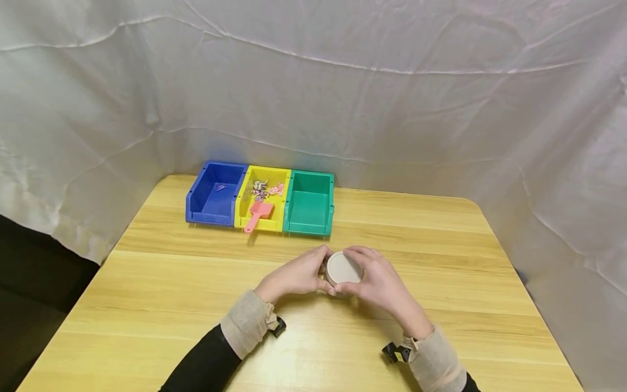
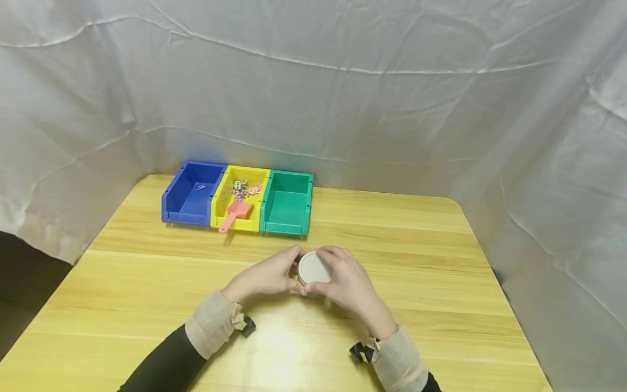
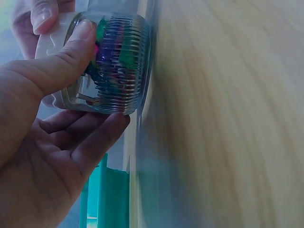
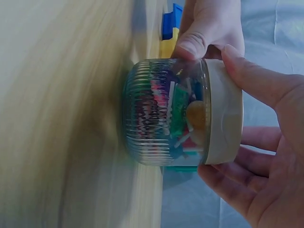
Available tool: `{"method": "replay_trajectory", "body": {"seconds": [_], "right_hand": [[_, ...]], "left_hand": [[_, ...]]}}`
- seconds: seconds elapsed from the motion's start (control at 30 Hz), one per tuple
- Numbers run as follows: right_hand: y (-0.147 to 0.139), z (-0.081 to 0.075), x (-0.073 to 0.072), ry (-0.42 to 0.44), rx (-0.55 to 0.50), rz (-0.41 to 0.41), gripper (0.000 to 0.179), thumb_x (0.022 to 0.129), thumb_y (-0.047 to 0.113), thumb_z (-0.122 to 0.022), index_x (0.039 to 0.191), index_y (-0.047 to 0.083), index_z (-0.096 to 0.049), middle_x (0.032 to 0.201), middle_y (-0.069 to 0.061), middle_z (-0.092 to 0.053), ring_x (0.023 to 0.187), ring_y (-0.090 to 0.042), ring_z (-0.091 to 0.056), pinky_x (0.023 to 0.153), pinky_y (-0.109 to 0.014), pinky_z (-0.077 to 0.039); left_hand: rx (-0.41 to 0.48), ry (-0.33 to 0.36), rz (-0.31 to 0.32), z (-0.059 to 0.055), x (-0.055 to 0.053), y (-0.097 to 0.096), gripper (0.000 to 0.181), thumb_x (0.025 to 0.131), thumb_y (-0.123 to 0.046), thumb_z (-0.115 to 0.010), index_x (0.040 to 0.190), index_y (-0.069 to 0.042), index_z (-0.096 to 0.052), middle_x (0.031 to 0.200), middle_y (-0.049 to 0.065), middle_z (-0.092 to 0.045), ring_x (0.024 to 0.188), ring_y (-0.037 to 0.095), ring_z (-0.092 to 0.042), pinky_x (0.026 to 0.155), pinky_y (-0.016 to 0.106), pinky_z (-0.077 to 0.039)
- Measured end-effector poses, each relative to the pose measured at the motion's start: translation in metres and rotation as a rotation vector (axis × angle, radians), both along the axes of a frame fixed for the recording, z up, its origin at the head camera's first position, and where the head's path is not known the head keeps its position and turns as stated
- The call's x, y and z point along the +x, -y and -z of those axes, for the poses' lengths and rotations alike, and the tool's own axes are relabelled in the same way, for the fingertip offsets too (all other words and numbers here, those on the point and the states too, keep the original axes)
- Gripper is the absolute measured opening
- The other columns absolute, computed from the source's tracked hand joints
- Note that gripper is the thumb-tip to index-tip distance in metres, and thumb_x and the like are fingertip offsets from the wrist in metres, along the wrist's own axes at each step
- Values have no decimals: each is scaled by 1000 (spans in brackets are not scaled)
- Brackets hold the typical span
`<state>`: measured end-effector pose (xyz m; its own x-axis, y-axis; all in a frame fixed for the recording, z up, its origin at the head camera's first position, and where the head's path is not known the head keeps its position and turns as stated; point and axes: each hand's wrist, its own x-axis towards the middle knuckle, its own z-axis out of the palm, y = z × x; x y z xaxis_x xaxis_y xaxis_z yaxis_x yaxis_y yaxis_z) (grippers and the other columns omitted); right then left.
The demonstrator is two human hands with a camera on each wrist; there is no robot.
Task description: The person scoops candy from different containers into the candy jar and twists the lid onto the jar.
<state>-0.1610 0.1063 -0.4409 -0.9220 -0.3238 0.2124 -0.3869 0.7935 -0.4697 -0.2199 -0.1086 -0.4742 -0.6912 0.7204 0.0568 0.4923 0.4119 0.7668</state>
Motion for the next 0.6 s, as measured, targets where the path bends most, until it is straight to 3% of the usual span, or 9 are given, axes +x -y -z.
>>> {"method": "replay_trajectory", "body": {"seconds": [0.27, 0.43, 0.5, 0.6], "right_hand": [[2, 1, 1, -5, 13, 28, 83, 69, 39, -97, 136, 3, -65, 139, -18, -63, 125, -39, -62, 98, -57, -53], [3, 2, -2, 33, 0, -16, 84, 70, 36, -96, 139, 0, -62, 141, -19, -61, 126, -39, -59, 101, -57, -51], [1, 2, -3, 46, -18, -40, 83, 75, 36, -93, 142, -1, -59, 146, -19, -57, 131, -40, -56, 105, -58, -49], [-4, 3, -3, 59, -95, -50, 73, 93, 36, -78, 151, 1, -50, 157, -18, -47, 141, -42, -47, 112, -63, -40]], "left_hand": [[4, 27, -16, 0, 0, 1, 70, 74, -24, -95, 128, -4, -54, 109, 2, -61, 96, 15, -58, 85, 29, -53], [-2, 40, -25, 6, -3, 3, 78, 75, -28, -95, 137, -5, -53, 125, 5, -63, 111, 17, -61, 99, 33, -52], [-11, 26, -22, 8, -2, 5, 82, 77, -28, -94, 142, -4, -50, 134, 9, -62, 121, 20, -60, 106, 38, -49], [-43, -29, -56, 8, 2, 13, 89, 80, -34, -91, 150, -5, -45, 146, 12, -56, 131, 26, -57, 112, 45, -45]]}}
